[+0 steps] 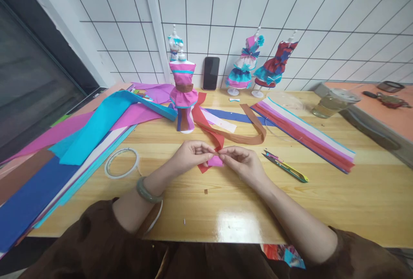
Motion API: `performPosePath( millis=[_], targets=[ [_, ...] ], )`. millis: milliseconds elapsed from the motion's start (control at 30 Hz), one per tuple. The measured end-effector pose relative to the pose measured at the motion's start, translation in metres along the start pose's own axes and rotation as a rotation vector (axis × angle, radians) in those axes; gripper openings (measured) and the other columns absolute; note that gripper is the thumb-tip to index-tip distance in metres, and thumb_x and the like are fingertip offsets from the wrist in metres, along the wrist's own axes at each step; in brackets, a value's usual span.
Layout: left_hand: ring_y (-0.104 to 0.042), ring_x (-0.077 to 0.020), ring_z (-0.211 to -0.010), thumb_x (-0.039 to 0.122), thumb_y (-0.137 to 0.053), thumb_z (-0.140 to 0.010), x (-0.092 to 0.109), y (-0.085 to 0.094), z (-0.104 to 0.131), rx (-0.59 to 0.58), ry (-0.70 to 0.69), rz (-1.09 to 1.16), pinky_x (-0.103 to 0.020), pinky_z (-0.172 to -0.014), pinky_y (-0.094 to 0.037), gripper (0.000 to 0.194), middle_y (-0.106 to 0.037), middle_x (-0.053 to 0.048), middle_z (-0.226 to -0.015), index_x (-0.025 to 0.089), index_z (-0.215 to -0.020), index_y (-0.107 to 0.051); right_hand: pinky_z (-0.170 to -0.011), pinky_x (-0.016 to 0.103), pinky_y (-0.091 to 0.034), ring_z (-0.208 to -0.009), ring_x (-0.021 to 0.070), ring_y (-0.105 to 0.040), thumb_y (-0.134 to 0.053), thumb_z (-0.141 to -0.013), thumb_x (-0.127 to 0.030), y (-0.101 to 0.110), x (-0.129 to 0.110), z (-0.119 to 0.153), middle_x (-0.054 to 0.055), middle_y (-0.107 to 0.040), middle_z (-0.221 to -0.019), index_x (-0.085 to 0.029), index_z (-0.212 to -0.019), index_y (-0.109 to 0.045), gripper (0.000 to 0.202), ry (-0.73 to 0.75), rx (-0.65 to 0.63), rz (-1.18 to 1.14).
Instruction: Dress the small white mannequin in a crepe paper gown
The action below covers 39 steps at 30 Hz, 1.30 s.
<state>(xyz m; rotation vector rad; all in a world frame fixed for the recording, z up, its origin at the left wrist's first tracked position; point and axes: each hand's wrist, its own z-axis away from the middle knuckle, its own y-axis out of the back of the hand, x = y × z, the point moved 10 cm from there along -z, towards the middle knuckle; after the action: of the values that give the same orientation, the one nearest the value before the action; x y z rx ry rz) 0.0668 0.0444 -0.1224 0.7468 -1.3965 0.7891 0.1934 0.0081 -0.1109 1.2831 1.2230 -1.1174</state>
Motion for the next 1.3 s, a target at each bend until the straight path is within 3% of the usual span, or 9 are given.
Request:
performPosePath(
  millis=[167,333,500,933,1167,1300],
  targets=[
    [-0.061,-0.0093,-0.052,0.027,-0.07,-0.072,0.001,0.0,0.001,0.003,0.007,-0.044,-0.018,-0.052,-0.05,0.02,-0.067,-0.002,-0.059,0.011,-0.084,-0.07,-0.07,0.031,-0.051,-0.075,0.0173,-0.065,-0.07,-0.074,-0.038,-0.001,-0.002,0.0,0.006,-0.074,-0.085,-0.02,-0.084,-0.073,0.021,0.015,-0.028,0.066],
    [-0.068,-0.0119,-0.069,0.025,-0.073,-0.07,-0.002,-0.001,0.001,0.013,0.009,0.013,-0.021,-0.064,-0.054,0.022,-0.074,-0.007,-0.083,0.011,-0.087,-0.07,-0.069,0.031,-0.052,-0.074,0.0185,-0.066,-0.072,-0.071,-0.041,-0.001,0.004,-0.001,0.009,-0.074,-0.085,-0.016,-0.088,-0.072,0.03,-0.025,-0.025,0.091],
    [-0.069,-0.0132,-0.075,0.025,-0.074,-0.069,-0.002,-0.001,0.001,0.029,0.01,0.018,-0.024,-0.073,-0.056,0.023,-0.075,-0.008,-0.088,0.011,-0.087,-0.07,-0.063,0.03,-0.051,-0.066,0.017,-0.065,-0.073,-0.069,-0.043,0.003,0.005,-0.002,0.007,-0.072,-0.075,-0.015,-0.087,-0.071,0.033,-0.006,0.01,0.149],
    [-0.066,-0.0111,-0.07,0.018,-0.068,-0.072,0.003,0.003,0.001,0.082,-0.015,-0.154,-0.02,-0.065,-0.053,0.016,-0.074,-0.006,-0.085,0.013,-0.087,-0.071,-0.066,0.031,-0.05,-0.074,0.0195,-0.065,-0.066,-0.076,-0.04,0.0,-0.003,-0.001,0.009,-0.072,-0.081,-0.016,-0.083,-0.073,0.026,0.057,-0.014,0.262],
    [-0.06,-0.01,-0.062,0.024,-0.067,-0.074,0.007,0.003,0.001,0.071,-0.038,-0.221,-0.02,-0.058,-0.049,0.017,-0.07,-0.004,-0.073,0.012,-0.084,-0.072,-0.068,0.032,-0.051,-0.073,0.0192,-0.065,-0.067,-0.075,-0.042,-0.001,0.003,-0.002,0.009,-0.073,-0.083,-0.016,-0.084,-0.072,0.028,0.016,-0.025,0.19],
    [-0.06,-0.0105,-0.062,0.025,-0.067,-0.073,0.009,0.003,0.001,0.074,-0.047,-0.224,-0.021,-0.058,-0.049,0.016,-0.07,-0.004,-0.073,0.012,-0.081,-0.072,-0.069,0.031,-0.052,-0.071,0.0178,-0.065,-0.074,-0.068,-0.044,-0.003,0.008,-0.003,0.008,-0.072,-0.081,-0.016,-0.087,-0.07,0.034,-0.02,-0.018,0.115]
  ],
)
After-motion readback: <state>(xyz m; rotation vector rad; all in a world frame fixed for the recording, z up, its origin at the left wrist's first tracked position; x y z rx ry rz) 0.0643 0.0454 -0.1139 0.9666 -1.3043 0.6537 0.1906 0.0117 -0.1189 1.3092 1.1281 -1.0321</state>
